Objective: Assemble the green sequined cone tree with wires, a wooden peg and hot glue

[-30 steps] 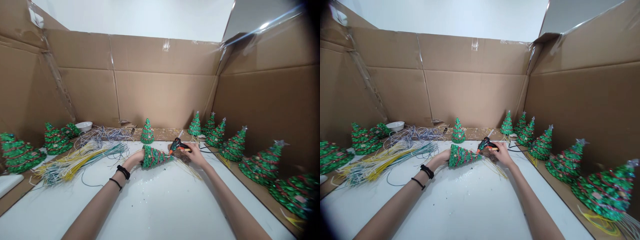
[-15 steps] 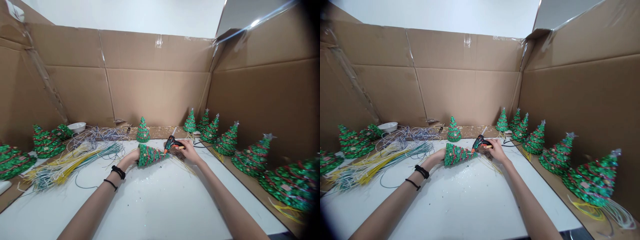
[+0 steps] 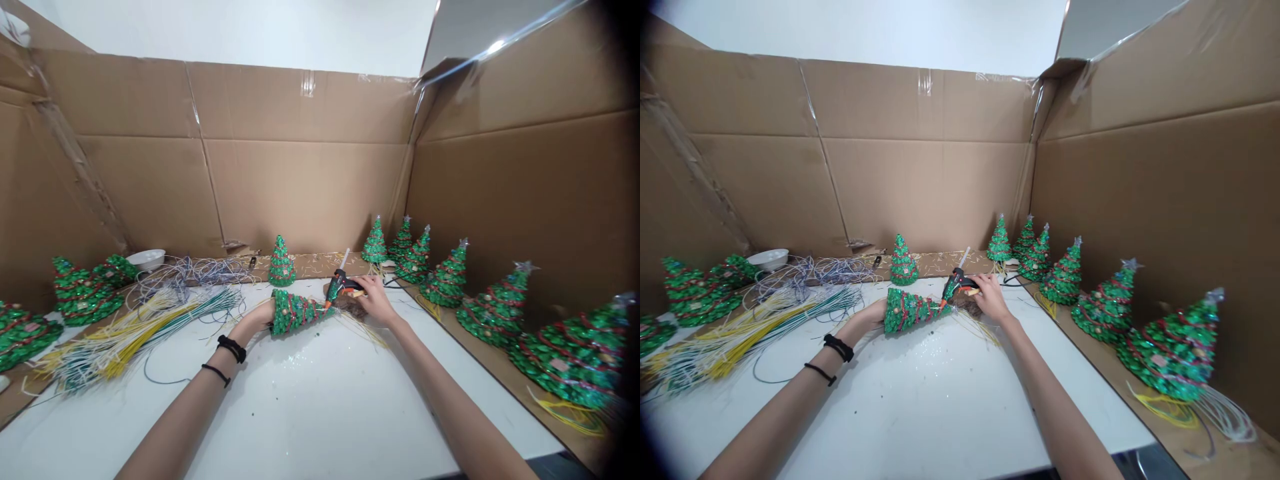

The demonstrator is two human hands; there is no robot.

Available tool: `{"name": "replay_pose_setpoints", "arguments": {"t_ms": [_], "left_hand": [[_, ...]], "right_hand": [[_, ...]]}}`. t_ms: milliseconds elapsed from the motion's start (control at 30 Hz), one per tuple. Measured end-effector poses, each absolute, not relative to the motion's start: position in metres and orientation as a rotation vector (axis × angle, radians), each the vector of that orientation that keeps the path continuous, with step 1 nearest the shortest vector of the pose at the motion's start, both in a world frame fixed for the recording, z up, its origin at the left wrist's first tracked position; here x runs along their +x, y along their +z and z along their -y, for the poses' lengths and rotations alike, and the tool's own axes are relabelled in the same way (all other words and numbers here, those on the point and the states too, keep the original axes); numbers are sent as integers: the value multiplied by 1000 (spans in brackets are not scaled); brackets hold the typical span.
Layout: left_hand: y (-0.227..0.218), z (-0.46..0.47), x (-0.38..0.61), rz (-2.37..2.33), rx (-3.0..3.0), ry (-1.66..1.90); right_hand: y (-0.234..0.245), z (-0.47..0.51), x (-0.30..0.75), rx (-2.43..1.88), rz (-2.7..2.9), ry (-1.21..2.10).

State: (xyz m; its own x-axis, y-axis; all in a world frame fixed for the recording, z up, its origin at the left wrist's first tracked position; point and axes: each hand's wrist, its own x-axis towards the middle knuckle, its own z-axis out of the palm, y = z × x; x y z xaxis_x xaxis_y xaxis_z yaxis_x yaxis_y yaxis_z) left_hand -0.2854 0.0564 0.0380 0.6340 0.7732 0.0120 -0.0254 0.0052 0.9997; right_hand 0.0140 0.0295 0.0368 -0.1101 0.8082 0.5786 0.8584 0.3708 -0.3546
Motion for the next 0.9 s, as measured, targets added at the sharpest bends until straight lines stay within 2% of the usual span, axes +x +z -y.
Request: {"name": "replay_pose_setpoints", "arguments": {"t_ms": [167,433,600,700,767,900], "left_hand": [[36,-57,-285,-754,1433,661],[36,-58,-287,-790,1338,687],[36,-59,-289,-782,1364,690],[34,-60,-290,-775,1408,701],[32,-61,-290,-747,1430,713],[33,-62,-291,-723,1441,739]], "right_hand": [[34,-34,18,-1589,1704,-215],[31,-29,27,-2190,1348,-214],[25,-25,29,-2251,1285,-198],[33,-23,21,-2104,1304,-285],[44,-22,6,-1821,1425,-280],[57,-16,-35,-1216,1880,135]]}}
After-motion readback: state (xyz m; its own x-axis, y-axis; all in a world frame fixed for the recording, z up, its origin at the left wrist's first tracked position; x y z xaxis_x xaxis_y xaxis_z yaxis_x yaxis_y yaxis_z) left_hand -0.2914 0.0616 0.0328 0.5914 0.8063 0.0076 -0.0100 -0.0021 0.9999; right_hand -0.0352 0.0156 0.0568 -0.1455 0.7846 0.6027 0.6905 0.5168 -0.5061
